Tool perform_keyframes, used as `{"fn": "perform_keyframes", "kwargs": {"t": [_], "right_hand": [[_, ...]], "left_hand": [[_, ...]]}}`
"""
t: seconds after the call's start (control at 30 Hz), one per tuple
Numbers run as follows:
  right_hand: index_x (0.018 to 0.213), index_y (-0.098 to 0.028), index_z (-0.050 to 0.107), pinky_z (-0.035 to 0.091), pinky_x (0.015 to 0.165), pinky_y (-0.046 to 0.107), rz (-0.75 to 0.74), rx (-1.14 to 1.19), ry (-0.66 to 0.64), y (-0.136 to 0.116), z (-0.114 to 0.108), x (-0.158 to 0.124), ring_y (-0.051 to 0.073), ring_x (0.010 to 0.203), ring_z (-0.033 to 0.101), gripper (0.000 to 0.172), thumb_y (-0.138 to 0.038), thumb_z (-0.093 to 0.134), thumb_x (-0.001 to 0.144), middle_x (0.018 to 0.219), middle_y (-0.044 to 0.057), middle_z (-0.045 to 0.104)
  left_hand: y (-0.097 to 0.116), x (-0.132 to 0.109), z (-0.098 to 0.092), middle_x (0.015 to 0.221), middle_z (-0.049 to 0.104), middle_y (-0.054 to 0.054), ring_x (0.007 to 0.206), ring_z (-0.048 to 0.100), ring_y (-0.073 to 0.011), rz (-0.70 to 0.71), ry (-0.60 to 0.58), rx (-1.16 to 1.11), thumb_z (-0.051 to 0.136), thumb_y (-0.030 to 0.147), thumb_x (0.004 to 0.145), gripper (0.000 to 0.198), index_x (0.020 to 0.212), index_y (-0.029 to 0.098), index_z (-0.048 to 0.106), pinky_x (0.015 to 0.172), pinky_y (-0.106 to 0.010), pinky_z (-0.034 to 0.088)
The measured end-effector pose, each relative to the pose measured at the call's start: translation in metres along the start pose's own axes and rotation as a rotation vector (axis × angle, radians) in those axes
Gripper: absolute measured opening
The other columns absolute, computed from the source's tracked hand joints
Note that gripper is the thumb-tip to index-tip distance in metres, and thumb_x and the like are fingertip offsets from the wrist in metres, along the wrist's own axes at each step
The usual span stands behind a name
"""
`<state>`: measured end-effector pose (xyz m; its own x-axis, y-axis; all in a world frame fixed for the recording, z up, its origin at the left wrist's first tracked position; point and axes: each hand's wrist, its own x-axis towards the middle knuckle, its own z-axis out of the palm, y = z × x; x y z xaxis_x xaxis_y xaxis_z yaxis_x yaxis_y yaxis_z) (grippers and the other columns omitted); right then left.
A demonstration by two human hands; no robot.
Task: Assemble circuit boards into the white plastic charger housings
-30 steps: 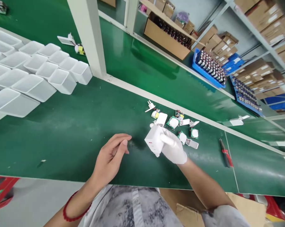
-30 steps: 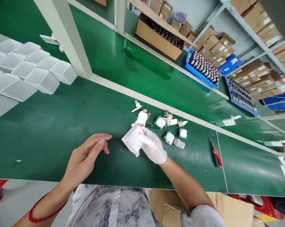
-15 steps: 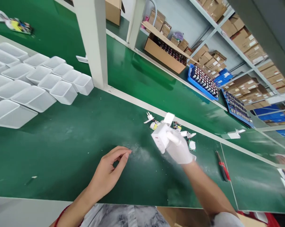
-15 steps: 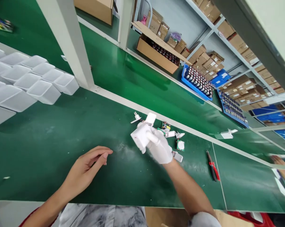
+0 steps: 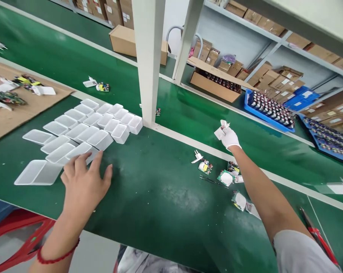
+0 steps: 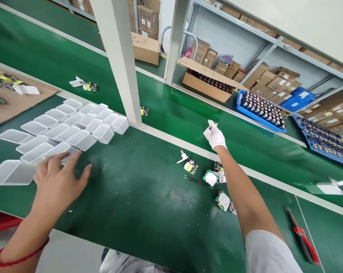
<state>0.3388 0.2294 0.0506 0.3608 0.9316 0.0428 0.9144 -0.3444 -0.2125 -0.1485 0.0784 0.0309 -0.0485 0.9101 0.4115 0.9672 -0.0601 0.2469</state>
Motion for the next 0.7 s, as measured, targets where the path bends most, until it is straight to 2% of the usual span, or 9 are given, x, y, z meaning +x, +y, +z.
{"fn": "perform_keyframes", "kwargs": {"t": [0.1,0.17,0.23,0.27,0.33,0.4,0.5,0.6,0.7], "right_hand": [[0.136,0.004,0.047,0.052,0.082,0.042,0.061,-0.076,-0.009,-0.001,-0.009,-0.012,0.036,0.103,0.065,0.061,-0.032,0.054,0.087,0.116,0.031,0.062],[0.142,0.006,0.039,0.049,0.087,0.049,0.048,-0.124,0.003,-0.002,-0.021,-0.030,0.041,0.109,0.061,0.070,-0.039,0.050,0.089,0.127,0.037,0.052],[0.143,-0.005,0.042,0.046,0.094,0.047,-0.071,-0.143,-0.055,-0.006,-0.033,-0.055,0.039,0.116,0.059,0.066,-0.043,0.051,0.090,0.136,0.029,0.050],[0.141,-0.013,0.048,0.046,0.096,0.043,-0.157,-0.133,-0.117,-0.010,-0.037,-0.069,0.035,0.116,0.059,0.063,-0.046,0.055,0.088,0.136,0.022,0.054],[0.139,-0.025,0.053,0.049,0.091,0.034,-0.366,-0.140,-0.307,-0.018,-0.040,-0.095,0.029,0.109,0.064,0.063,-0.051,0.063,0.083,0.127,0.011,0.064],[0.144,-0.025,0.047,0.050,0.081,0.032,-0.529,-0.193,-0.469,-0.027,-0.035,-0.116,0.028,0.096,0.068,0.070,-0.051,0.065,0.082,0.115,0.010,0.070],[0.148,-0.016,0.041,0.048,0.076,0.034,-0.611,-0.278,-0.515,-0.036,-0.022,-0.131,0.032,0.092,0.069,0.078,-0.043,0.067,0.080,0.110,0.017,0.070],[0.144,-0.012,0.045,0.047,0.076,0.034,-0.603,-0.279,-0.473,-0.038,-0.012,-0.132,0.033,0.096,0.068,0.077,-0.039,0.070,0.076,0.111,0.019,0.069],[0.142,-0.010,0.047,0.047,0.074,0.034,-0.589,-0.254,-0.455,-0.038,-0.007,-0.132,0.033,0.092,0.068,0.074,-0.037,0.067,0.077,0.107,0.020,0.070]], "left_hand": [[-0.006,0.003,-0.001,0.123,0.060,-0.015,0.129,0.037,-0.0533,-0.014,-0.079,-0.027,0.049,0.036,0.093,0.037,0.125,0.023,0.059,0.086,-0.071,0.040],[-0.005,0.006,-0.003,0.126,0.057,-0.010,0.129,0.040,-0.0496,-0.051,-0.041,-0.086,0.048,0.033,0.091,0.040,0.130,0.027,0.057,0.089,-0.065,0.039],[-0.004,0.010,-0.006,0.133,0.052,-0.007,0.130,0.041,-0.0463,-0.100,-0.008,-0.116,0.048,0.032,0.090,0.047,0.136,0.030,0.051,0.089,-0.060,0.038],[-0.003,0.012,-0.007,0.134,0.051,-0.007,0.131,0.040,-0.0464,-0.122,0.003,-0.109,0.046,0.033,0.090,0.048,0.138,0.030,0.049,0.087,-0.059,0.037],[-0.003,0.015,-0.009,0.126,0.057,-0.007,0.131,0.038,-0.0481,-0.155,0.012,-0.057,0.041,0.037,0.092,0.046,0.137,0.029,0.049,0.079,-0.057,0.035],[-0.005,0.017,-0.011,0.106,0.066,-0.007,0.127,0.042,-0.0475,-0.163,0.033,0.021,0.036,0.039,0.094,0.042,0.129,0.025,0.055,0.071,-0.053,0.033],[-0.004,0.014,-0.015,0.084,0.069,-0.007,0.116,0.054,-0.0413,-0.088,0.035,0.170,0.035,0.033,0.096,0.038,0.112,0.017,0.065,0.067,-0.047,0.034],[0.012,0.001,-0.017,0.083,0.071,-0.009,0.101,0.061,-0.0361,0.047,0.012,0.211,0.043,0.029,0.094,0.029,0.097,0.014,0.068,0.067,-0.044,0.036],[0.049,-0.021,-0.014,0.080,0.071,-0.009,0.093,0.059,-0.0339,0.165,0.001,0.053,0.054,0.023,0.089,0.016,0.093,0.017,0.068,0.068,-0.043,0.038]]}}
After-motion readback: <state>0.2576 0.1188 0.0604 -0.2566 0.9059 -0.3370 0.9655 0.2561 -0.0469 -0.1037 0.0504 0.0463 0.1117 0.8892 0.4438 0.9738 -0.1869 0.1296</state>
